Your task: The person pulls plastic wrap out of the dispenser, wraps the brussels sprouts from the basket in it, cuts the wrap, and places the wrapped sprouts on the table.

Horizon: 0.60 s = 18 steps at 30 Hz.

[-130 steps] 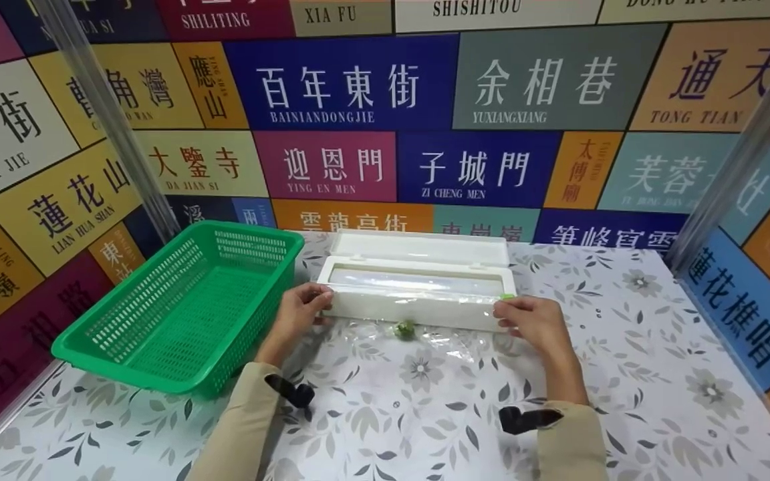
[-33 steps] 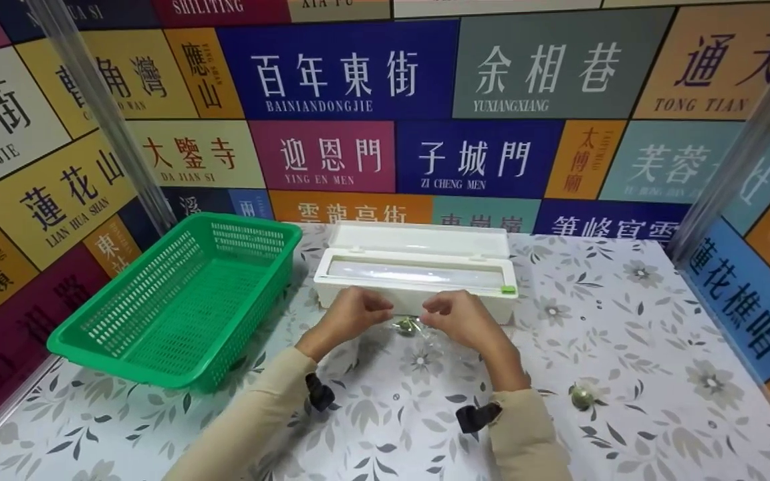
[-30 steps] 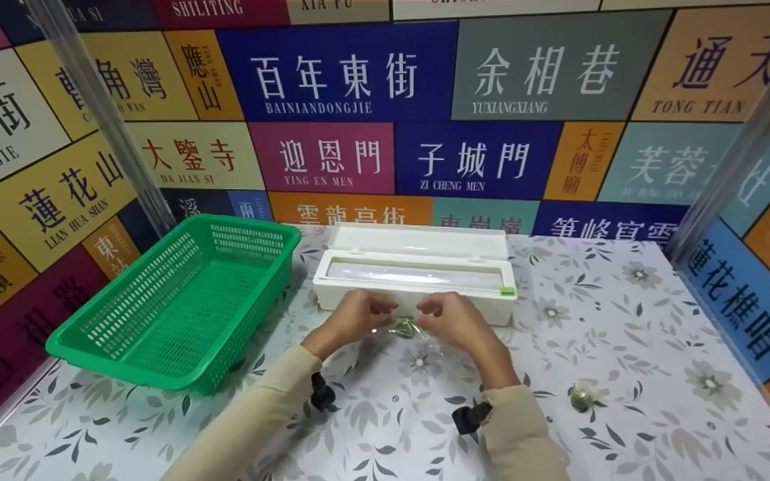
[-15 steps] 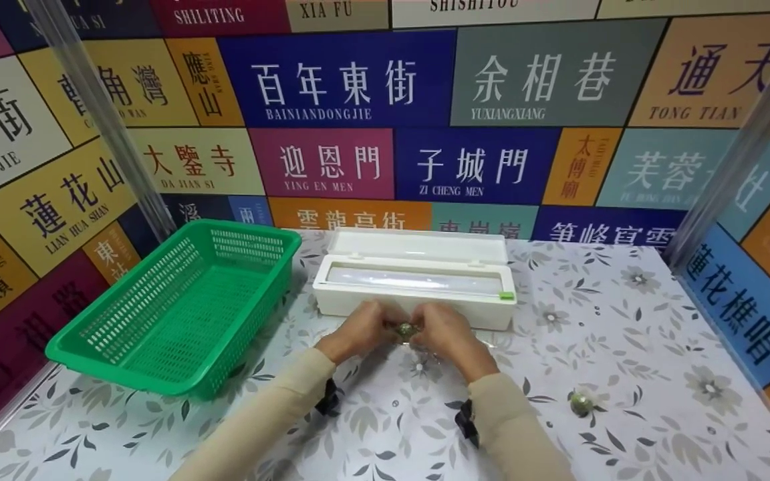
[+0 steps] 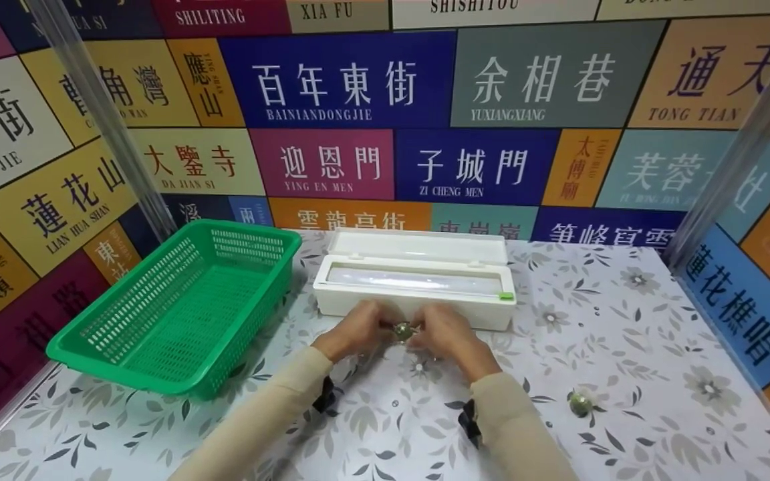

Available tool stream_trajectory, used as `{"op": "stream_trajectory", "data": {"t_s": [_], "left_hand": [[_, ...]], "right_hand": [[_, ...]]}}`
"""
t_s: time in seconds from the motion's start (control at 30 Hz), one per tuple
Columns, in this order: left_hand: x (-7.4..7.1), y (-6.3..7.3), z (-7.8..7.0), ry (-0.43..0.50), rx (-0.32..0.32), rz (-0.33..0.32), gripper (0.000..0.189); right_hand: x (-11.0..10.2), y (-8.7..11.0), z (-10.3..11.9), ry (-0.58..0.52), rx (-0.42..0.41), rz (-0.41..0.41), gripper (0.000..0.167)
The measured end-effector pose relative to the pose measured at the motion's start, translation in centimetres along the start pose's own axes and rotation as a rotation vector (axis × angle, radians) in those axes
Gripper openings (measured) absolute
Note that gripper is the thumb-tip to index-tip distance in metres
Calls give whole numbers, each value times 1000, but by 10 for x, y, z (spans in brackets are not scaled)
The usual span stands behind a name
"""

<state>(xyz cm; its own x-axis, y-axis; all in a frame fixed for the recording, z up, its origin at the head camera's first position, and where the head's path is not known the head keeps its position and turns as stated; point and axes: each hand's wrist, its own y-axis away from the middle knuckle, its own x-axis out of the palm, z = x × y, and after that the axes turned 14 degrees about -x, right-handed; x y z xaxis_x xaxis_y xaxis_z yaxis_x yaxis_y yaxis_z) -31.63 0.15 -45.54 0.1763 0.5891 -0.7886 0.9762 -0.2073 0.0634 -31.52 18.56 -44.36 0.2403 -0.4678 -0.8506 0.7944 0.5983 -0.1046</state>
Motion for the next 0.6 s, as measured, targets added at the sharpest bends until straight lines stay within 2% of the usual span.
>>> {"op": "stream_trajectory", "data": {"t_s": [0.1, 0.23, 0.33, 0.5, 0.6], "left_hand": [[-4, 1, 2, -8, 31, 15, 18], [-6, 1, 4, -33, 82, 55, 13], [-7, 1, 4, -69, 74, 75, 12], [-9, 5, 4, -76, 3, 101, 15], [-11, 13, -1, -126, 21, 70, 19]], "right_hand": [[0, -1, 2, -8, -11, 17, 25], [2, -1, 4, 4, -12, 10, 19], [3, -1, 5, 8, -2, 2, 11], [4, 1, 9, -9, -2, 16, 9], [5, 3, 8, -20, -25, 10, 9]]}}
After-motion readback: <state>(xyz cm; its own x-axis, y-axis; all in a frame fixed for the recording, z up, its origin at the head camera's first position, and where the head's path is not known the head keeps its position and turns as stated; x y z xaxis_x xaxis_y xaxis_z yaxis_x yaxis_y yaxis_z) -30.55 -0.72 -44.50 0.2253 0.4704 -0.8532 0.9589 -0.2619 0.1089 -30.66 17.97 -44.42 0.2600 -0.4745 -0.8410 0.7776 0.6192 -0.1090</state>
